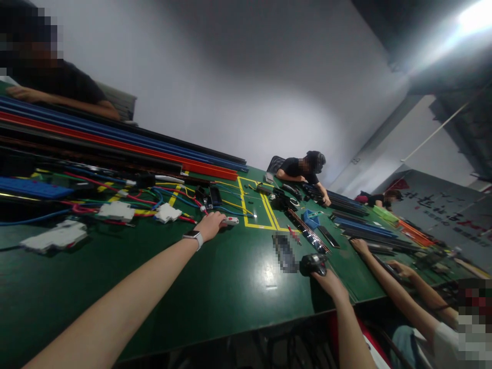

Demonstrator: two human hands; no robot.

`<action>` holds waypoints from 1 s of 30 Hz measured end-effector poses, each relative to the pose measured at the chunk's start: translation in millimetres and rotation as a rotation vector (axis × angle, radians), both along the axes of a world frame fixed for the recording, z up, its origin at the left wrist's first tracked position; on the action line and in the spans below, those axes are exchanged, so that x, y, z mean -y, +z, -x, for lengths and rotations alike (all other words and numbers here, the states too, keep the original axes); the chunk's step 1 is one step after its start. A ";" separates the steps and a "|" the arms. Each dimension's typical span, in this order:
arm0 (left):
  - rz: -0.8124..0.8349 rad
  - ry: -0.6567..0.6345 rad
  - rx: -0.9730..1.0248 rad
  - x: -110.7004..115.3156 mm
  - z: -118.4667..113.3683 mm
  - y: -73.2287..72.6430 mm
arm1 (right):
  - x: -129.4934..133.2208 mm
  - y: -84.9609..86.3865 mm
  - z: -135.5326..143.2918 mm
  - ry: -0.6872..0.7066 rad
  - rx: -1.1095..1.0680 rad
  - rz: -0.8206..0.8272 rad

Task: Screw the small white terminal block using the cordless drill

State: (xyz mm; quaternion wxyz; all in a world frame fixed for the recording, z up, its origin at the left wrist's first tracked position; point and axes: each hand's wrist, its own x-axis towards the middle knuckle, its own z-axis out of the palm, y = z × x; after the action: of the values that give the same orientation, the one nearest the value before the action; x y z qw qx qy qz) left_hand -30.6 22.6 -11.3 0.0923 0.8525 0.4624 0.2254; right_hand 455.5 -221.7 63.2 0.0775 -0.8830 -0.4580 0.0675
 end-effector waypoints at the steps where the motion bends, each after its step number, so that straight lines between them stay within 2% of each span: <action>1: 0.000 0.000 0.005 -0.1 -0.2 0.1 | -0.1 1.3 -2.3 0.005 -0.069 0.001; 3: -0.003 0.003 0.019 0.1 -0.6 0.6 | 1.2 2.4 -5.5 -0.051 -0.174 -0.033; 8: 0.017 -0.004 0.062 1.0 -1.2 2.8 | 9.0 8.8 5.3 -0.154 -0.318 -0.280; 12: 0.045 -0.004 0.080 -0.7 -1.6 2.5 | 15.1 20.7 33.2 -0.195 -0.373 -0.413; 16: 0.044 -0.010 0.053 -2.3 -1.6 1.6 | 16.7 29.9 74.5 -0.248 -0.469 -0.574; 20: 0.036 -0.004 0.046 -0.6 -0.6 1.8 | 10.5 38.3 131.3 -0.146 -0.747 -0.737; 22: 0.028 0.002 0.047 0.1 -0.3 1.6 | 5.6 41.5 163.4 -0.055 -0.904 -0.761; 26: 0.042 -0.003 0.046 -3.3 -1.0 -1.4 | -3.5 40.0 224.5 0.141 -1.195 -0.678; 30: 0.056 -0.001 0.048 -10.9 -1.8 -5.5 | -10.3 29.4 272.0 0.258 -1.335 -0.593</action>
State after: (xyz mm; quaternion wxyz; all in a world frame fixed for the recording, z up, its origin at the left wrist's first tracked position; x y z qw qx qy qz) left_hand -28.8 33.5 -16.8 0.1275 0.8443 0.4656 0.2328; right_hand 183.5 -211.5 92.6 0.5662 -0.5352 -0.4125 0.4721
